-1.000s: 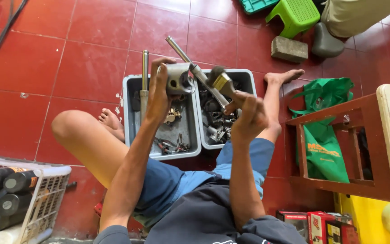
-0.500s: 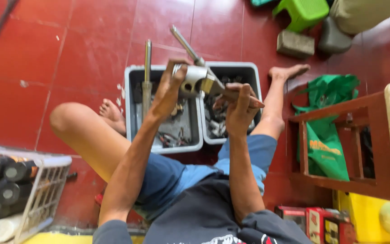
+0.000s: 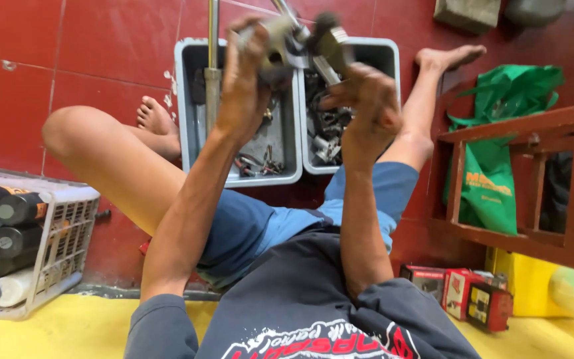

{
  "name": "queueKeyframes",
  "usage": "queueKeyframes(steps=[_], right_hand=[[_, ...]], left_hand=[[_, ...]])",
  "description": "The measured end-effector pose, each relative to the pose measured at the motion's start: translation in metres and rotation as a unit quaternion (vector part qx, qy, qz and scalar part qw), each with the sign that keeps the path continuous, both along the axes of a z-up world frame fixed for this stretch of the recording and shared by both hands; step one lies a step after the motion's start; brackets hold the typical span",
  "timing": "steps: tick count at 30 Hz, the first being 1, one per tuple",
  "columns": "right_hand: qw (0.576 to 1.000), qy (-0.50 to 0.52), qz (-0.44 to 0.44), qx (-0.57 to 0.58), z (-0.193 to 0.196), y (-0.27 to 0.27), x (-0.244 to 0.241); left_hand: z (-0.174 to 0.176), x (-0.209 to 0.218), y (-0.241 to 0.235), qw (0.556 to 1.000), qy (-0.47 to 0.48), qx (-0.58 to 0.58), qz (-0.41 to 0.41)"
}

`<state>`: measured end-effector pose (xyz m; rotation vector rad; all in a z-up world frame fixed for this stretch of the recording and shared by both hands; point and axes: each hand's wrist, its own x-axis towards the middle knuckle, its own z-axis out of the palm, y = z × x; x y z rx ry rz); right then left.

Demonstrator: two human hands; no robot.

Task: Cleaning carbon deposits from a motorcycle piston using a manual scraping tool while sitting on the floor.

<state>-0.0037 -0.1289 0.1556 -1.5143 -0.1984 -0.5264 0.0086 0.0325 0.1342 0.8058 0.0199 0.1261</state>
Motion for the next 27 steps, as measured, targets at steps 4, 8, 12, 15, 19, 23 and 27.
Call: queueKeyframes(steps=[4, 8, 12, 15, 19, 23, 27], right_hand=[[0.990, 0.010, -0.056, 0.126, -0.007, -0.011, -0.001], [0.994, 0.029, 0.033, 0.101, -0.006, 0.011, -0.013], [0.995, 0.051, 0.064, 0.065, -0.002, 0.007, -0.017], [0.988, -0.107, 0.086, -0.072, -0.001, 0.020, -0.010], [0.975, -0.105, 0.177, -0.079, -0.004, 0.026, 0.010], [0.945, -0.013, 0.319, 0.074, -0.008, 0.028, 0.031], [0.901, -0.263, 0.279, -0.202, -0.005, 0.044, 0.034]], left_hand=[[0.000, 0.004, 0.016, 0.972, 0.048, -0.227, 0.047], [0.002, 0.001, 0.011, 0.992, 0.080, -0.091, 0.045], [0.003, 0.015, 0.013, 0.974, 0.041, -0.200, 0.099], [-0.012, 0.019, 0.010, 0.965, 0.079, -0.234, 0.081], [0.008, 0.017, 0.009, 0.951, 0.062, -0.299, 0.050], [0.010, 0.017, 0.016, 0.945, 0.099, -0.299, 0.090], [0.040, 0.014, 0.021, 0.910, 0.163, -0.351, 0.151]])
